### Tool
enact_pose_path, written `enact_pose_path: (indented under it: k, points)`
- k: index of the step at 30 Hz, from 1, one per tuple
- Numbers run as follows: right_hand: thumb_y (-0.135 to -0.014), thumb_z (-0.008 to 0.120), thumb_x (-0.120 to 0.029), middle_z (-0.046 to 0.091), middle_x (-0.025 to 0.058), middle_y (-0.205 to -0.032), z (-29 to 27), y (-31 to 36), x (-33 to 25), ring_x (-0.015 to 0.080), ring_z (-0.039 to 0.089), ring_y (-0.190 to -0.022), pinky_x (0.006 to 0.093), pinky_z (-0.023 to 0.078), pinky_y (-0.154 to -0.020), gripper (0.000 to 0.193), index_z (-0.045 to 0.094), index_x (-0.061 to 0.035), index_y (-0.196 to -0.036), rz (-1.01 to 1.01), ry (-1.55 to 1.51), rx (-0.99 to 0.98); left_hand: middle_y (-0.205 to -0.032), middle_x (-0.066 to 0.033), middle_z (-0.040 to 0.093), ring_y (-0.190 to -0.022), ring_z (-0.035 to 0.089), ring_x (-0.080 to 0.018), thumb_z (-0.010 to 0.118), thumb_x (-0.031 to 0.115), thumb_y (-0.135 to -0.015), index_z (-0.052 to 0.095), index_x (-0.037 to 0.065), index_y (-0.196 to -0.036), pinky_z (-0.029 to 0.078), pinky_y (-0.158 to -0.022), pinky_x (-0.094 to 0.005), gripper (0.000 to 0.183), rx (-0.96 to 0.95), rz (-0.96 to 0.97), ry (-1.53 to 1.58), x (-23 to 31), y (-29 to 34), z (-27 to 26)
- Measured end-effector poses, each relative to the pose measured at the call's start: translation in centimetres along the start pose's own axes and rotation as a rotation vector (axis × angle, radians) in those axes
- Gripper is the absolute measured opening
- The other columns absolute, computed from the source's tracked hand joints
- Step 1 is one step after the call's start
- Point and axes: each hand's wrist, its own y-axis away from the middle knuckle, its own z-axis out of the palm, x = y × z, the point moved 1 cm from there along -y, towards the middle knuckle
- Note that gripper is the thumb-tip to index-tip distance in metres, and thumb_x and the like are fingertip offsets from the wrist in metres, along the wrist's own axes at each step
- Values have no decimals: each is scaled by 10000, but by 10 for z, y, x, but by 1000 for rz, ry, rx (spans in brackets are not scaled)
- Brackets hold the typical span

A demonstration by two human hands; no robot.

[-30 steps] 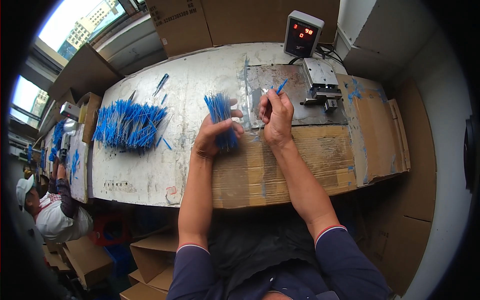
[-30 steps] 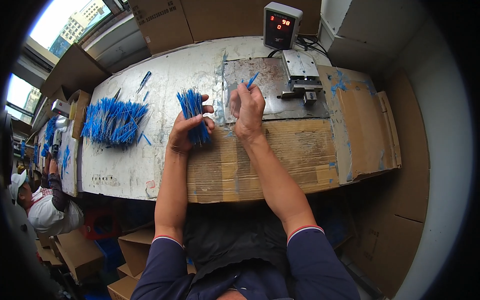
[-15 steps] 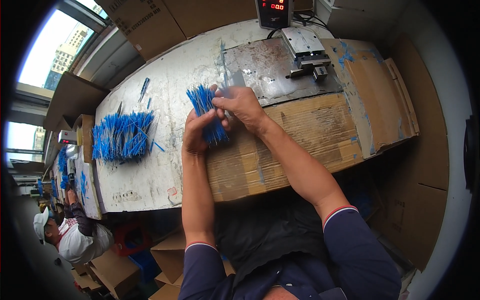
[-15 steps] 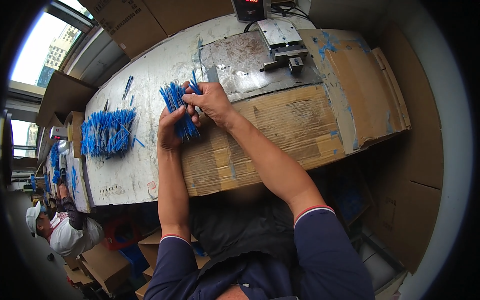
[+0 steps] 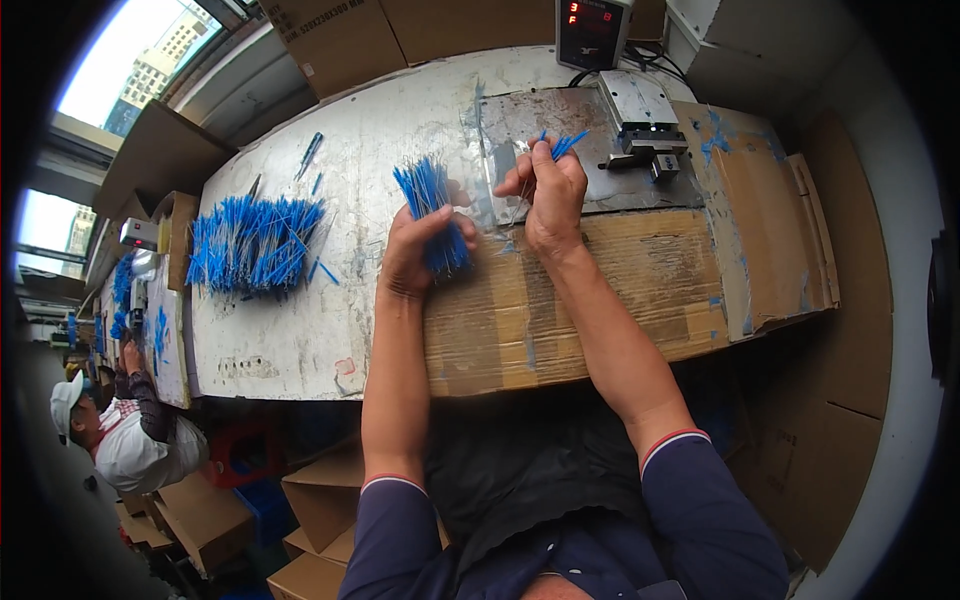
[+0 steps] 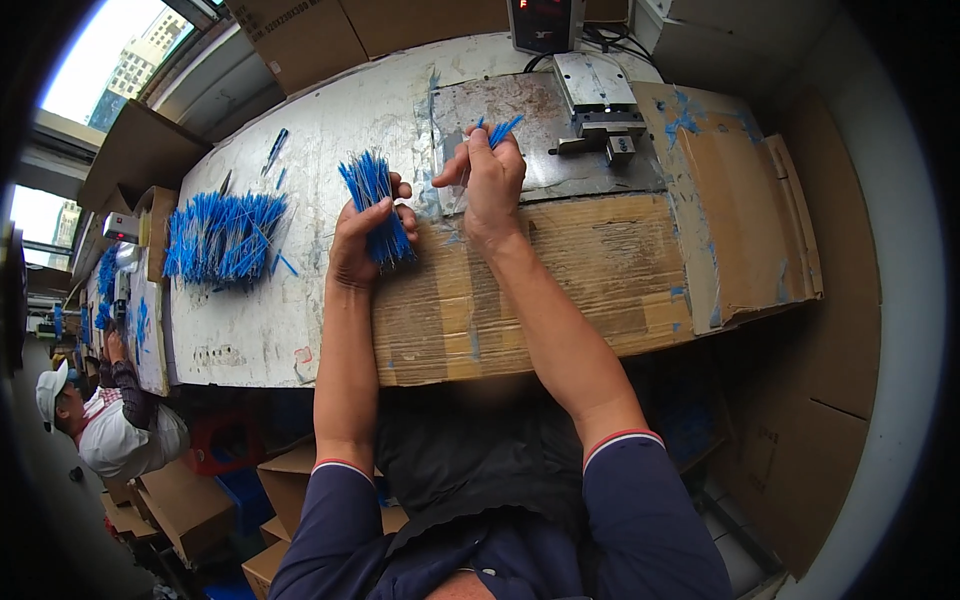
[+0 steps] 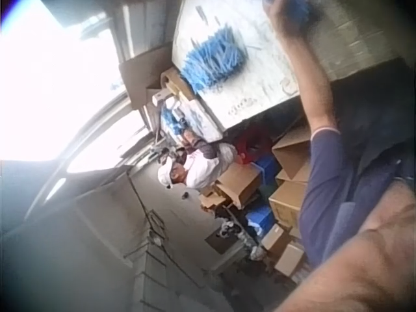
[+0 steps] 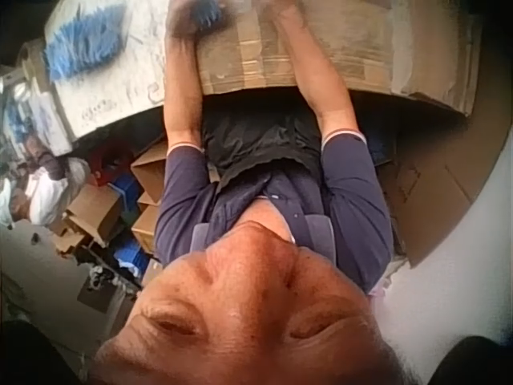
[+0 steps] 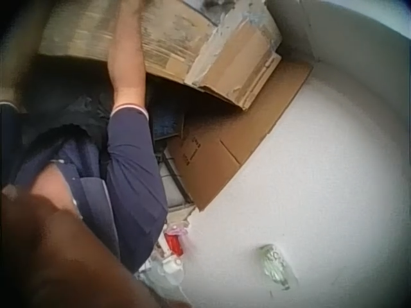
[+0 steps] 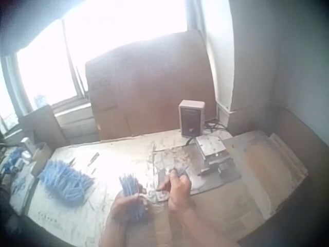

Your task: Sorting and organizing bundles of blue feathers or feather dusters at a factory workstation.

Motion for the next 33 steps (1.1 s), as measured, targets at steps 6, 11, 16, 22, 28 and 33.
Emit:
enact_pose_path:
  k: [6, 11, 16, 22, 28, 33]
  points:
    - [-944, 742, -166, 482, -41, -596, 7, 10, -1, 72, 396, -409, 238, 342, -359, 178, 648, -25, -1001, 271, 297, -247, -1004, -114, 666, -790, 695, -207, 694, 129, -908, 511, -41, -1330, 613, -696, -340, 490, -60, -4, -31, -2, -1, 0]
    - [-922, 731, -77, 608, 30, -648, 9, 13, -3, 94, 546, -461, 252, 436, -373, 181, 623, 29, -1021, 341, 296, -373, -952, -121, 692, -769, 711, -207, 704, 119, -896, 586, -42, -1259, 617, -699, -339, 415, -110, -21, -120, 5, 0, 16]
    - [-922, 721, -98, 631, 38, -675, 4, 9, -4, 59, 526, -473, 224, 393, -377, 133, 641, -19, -992, 402, 296, -336, -1003, -144, 718, -813, 740, -224, 716, 127, -886, 588, -53, -1273, 636, -732, -347, 446, -80, -22, -123, 1, -1, 6]
    - [-922, 715, -122, 639, 39, -689, 5, 11, -7, 45, 490, -451, 206, 367, -384, 107, 665, -38, -968, 384, 293, -245, -1050, -163, 731, -838, 750, -234, 744, 139, -862, 583, -76, -1281, 646, -754, -368, 498, -33, -11, -121, 2, 0, 8]
    - [-945, 687, -139, 643, 55, -690, 5, 9, -10, 48, 485, -444, 211, 387, -386, 122, 665, -25, -984, 403, 235, -263, -1015, -148, 738, -825, 747, -233, 758, 124, -853, 600, -49, -1260, 638, -757, -368, 470, -21, 6, -78, 5, 2, 12]
    - [-922, 699, -100, 654, 65, -731, 10, 14, -13, 60, 516, -482, 226, 430, -415, 103, 650, -15, -954, 386, 224, -292, -1025, -148, 735, -836, 744, -232, 769, 137, -841, 603, -51, -1258, 635, -757, -368, 486, -9, 17, -39, 4, 1, 10]
